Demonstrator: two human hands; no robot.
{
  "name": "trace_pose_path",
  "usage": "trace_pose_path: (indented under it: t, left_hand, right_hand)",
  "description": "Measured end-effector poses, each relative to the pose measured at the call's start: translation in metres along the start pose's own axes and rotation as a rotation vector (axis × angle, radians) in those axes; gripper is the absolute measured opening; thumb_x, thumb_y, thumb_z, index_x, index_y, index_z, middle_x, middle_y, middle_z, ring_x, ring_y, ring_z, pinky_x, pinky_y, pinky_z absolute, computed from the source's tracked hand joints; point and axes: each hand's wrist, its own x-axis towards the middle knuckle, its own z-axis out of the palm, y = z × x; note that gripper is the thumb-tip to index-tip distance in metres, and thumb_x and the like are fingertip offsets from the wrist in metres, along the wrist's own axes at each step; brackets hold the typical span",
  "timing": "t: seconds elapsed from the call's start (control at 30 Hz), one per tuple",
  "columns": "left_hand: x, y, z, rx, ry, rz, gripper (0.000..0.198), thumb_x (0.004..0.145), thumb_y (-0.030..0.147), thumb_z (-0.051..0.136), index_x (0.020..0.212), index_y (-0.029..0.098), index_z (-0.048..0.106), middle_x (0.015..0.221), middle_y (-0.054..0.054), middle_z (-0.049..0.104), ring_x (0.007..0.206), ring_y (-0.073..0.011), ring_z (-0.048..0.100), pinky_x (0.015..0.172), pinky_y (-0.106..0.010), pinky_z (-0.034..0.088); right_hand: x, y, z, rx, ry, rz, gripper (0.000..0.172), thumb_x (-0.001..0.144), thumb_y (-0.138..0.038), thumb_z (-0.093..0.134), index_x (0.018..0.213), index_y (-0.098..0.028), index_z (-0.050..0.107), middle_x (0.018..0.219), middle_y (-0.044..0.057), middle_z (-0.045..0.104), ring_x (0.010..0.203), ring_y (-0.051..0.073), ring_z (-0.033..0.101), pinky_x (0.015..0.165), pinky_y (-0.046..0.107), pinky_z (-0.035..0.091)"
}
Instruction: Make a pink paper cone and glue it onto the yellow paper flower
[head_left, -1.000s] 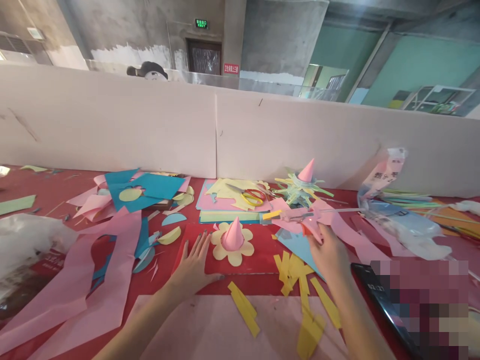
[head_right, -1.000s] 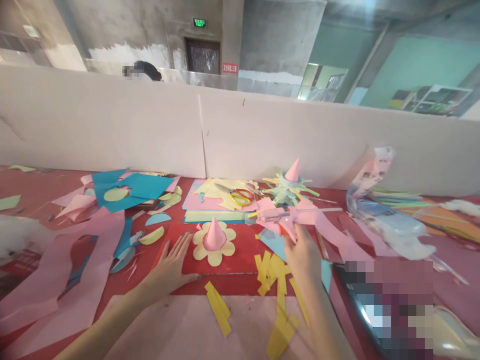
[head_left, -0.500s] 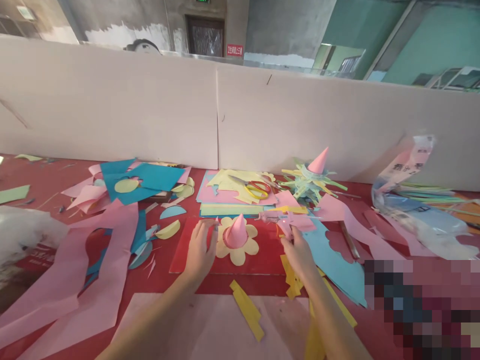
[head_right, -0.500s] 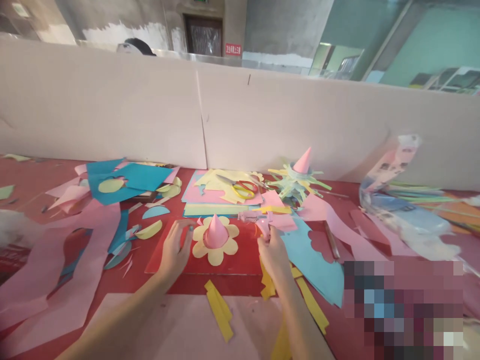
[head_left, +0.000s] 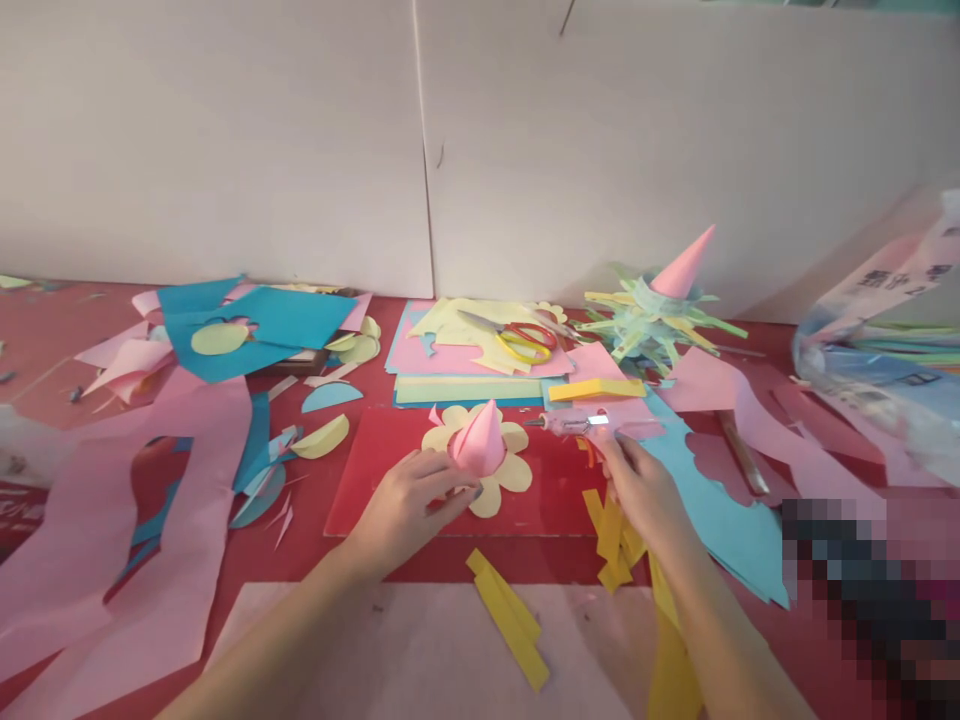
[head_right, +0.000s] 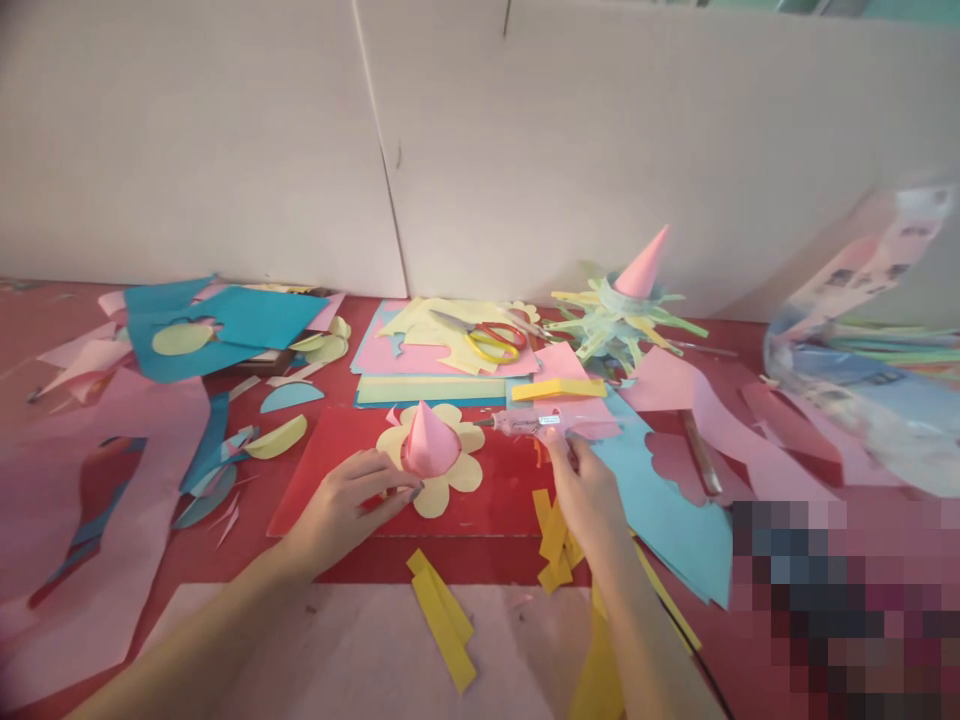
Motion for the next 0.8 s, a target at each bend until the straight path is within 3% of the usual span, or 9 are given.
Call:
trace_pose_path:
  t: [0.27, 0.47, 0.8]
  left_hand:
    - [-0.0014, -0.0018, 0.0025, 0.106, -0.181, 0.028, 0.024, 0.089, 0.038, 0.055, 0.1, 0.022, 0.069, 0.09, -0.004, 0.069, 0.077, -0.015, 0.061, 0.07, -0.028, 0.046]
    - [-0.0016, -0.0042, 0.0013, 0.176, -0.332, -0.027, 0.034, 0.083, 0.048, 0.062, 0.107, 0.025, 0.068, 0.088, -0.003, 0.064, 0.08, -0.0167, 0.058, 0.074, -0.03, 0.045]
    - [-0.0018, -0.0076, 0.004, 0.186, -0.262, 0.032, 0.026, 0.093, 0.037, 0.049, 0.105, 0.024, 0.068, 0.09, -0.003, 0.064, 0.08, -0.0149, 0.058, 0.074, -0.028, 0.046]
  right_hand:
    - [-0.0004, -0.0004, -0.0004, -0.011, -0.026, 0.069, 0.05, 0.082, -0.07, 0.04, 0.065, -0.023, 0.044, 0.054, -0.002, 0.045, 0.049, 0.014, 0.042, 0.05, 0.026, 0.031]
    - [0.0008, 0.0007, -0.0007, -0.026, -0.047, 0.058, 0.052, 0.082, -0.071, 0.04, 0.065, -0.022, 0.045, 0.055, -0.001, 0.048, 0.052, 0.015, 0.045, 0.051, 0.026, 0.032]
    - [-0.0004, -0.0035, -0.0002, -0.051, -0.058, 0.083, 0.051, 0.081, -0.071, 0.039, 0.068, -0.023, 0.049, 0.06, 0.001, 0.053, 0.055, 0.016, 0.048, 0.053, 0.026, 0.034]
